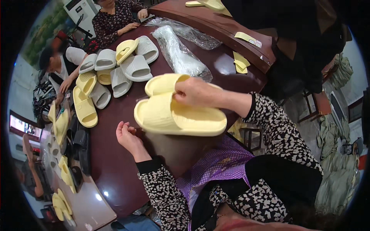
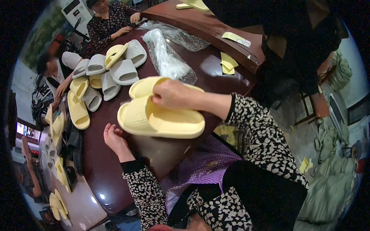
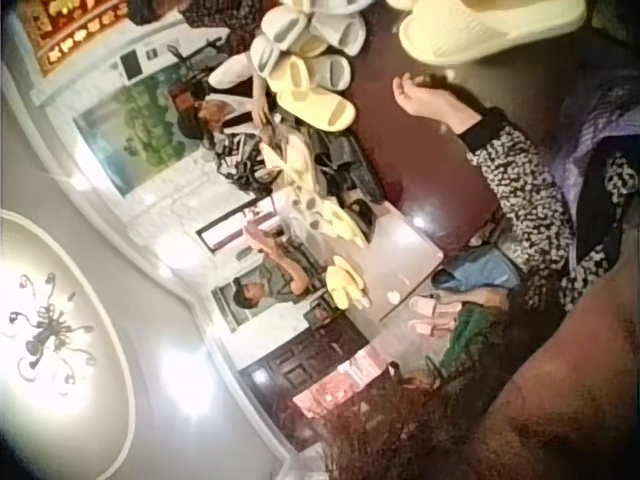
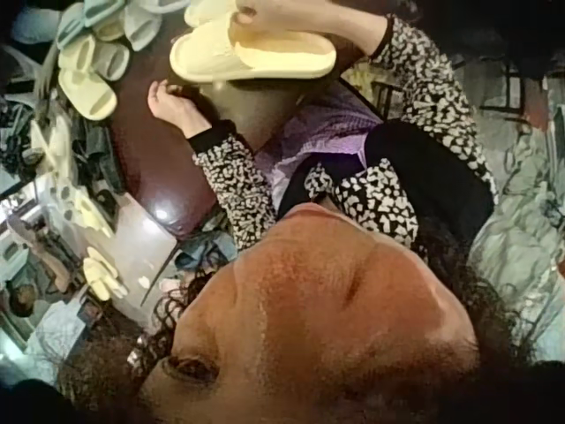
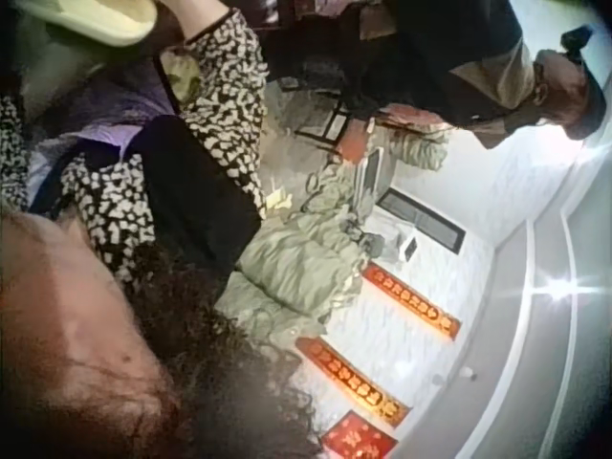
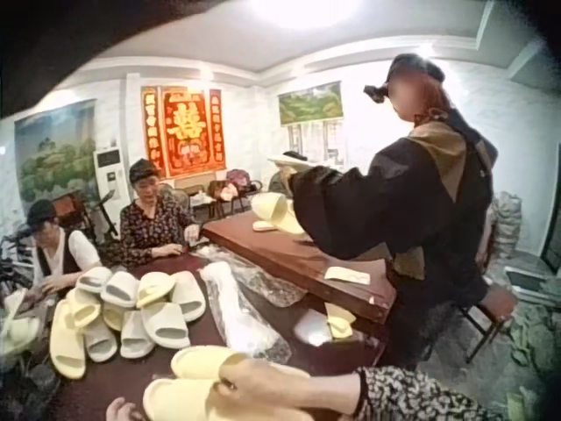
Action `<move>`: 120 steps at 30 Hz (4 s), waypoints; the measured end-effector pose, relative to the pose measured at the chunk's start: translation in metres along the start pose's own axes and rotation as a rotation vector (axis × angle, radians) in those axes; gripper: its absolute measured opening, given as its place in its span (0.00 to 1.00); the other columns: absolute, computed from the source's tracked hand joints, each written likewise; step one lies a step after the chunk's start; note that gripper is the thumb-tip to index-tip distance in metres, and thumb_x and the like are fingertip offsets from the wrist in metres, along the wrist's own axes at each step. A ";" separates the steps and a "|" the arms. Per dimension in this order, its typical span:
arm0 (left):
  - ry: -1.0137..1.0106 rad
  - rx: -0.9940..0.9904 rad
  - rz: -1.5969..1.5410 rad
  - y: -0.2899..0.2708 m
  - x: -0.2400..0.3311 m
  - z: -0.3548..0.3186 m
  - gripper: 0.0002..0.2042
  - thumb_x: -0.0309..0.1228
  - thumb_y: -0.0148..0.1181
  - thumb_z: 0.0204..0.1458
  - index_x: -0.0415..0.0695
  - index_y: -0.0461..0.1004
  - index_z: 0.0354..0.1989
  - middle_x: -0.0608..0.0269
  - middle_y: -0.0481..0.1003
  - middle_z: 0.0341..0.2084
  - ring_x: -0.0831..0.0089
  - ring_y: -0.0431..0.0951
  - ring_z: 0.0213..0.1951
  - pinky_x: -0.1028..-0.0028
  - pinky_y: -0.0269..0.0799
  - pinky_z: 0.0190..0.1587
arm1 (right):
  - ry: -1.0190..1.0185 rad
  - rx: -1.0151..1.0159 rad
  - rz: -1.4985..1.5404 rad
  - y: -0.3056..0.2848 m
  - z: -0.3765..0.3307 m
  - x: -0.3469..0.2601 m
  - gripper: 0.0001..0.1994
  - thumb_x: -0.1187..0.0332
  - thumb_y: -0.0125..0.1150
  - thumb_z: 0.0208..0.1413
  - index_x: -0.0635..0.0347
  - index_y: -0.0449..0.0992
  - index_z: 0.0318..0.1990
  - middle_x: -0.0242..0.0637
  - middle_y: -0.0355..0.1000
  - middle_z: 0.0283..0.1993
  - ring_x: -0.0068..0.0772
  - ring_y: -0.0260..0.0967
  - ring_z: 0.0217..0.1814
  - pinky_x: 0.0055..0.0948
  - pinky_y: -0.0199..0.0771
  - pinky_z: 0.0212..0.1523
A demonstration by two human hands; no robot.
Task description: The person attaches pairs of foam slippers together by threading plastic tag fasteners through the slippers and securing them by hand.
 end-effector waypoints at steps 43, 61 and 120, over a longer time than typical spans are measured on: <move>-0.061 -0.066 0.064 0.007 -0.007 0.000 0.08 0.21 0.52 0.50 0.40 0.68 0.39 0.63 0.72 0.26 0.85 0.66 0.18 0.84 0.62 0.19 | 0.334 0.049 0.024 0.019 -0.040 0.110 0.09 0.74 0.56 0.45 0.64 0.68 0.35 0.43 0.71 0.28 0.38 0.70 0.32 0.33 0.69 0.34; 0.916 -0.939 0.589 0.160 -0.020 -0.157 0.08 0.21 0.57 0.43 0.40 0.73 0.34 0.56 0.74 0.38 0.57 0.73 0.40 0.66 0.68 0.44 | 0.509 -0.261 0.993 -0.025 -0.115 0.030 0.08 0.77 0.57 0.48 0.61 0.66 0.35 0.25 0.64 0.29 0.13 0.60 0.30 0.14 0.62 0.31; 0.045 0.011 -0.171 -0.058 0.068 -0.209 0.05 0.24 0.47 0.57 0.37 0.68 0.36 0.55 0.74 0.32 0.66 0.77 0.37 0.71 0.75 0.41 | -0.470 -0.286 0.490 0.043 -0.014 -0.078 0.16 0.79 0.54 0.50 0.62 0.72 0.48 0.46 0.70 0.50 0.33 0.71 0.45 0.27 0.70 0.46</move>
Point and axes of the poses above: each hand's wrist, its own z-axis towards the middle knuckle, its own y-axis out of the palm, x = y × z, the point moved 4 cm from there along z, towards the middle knuckle
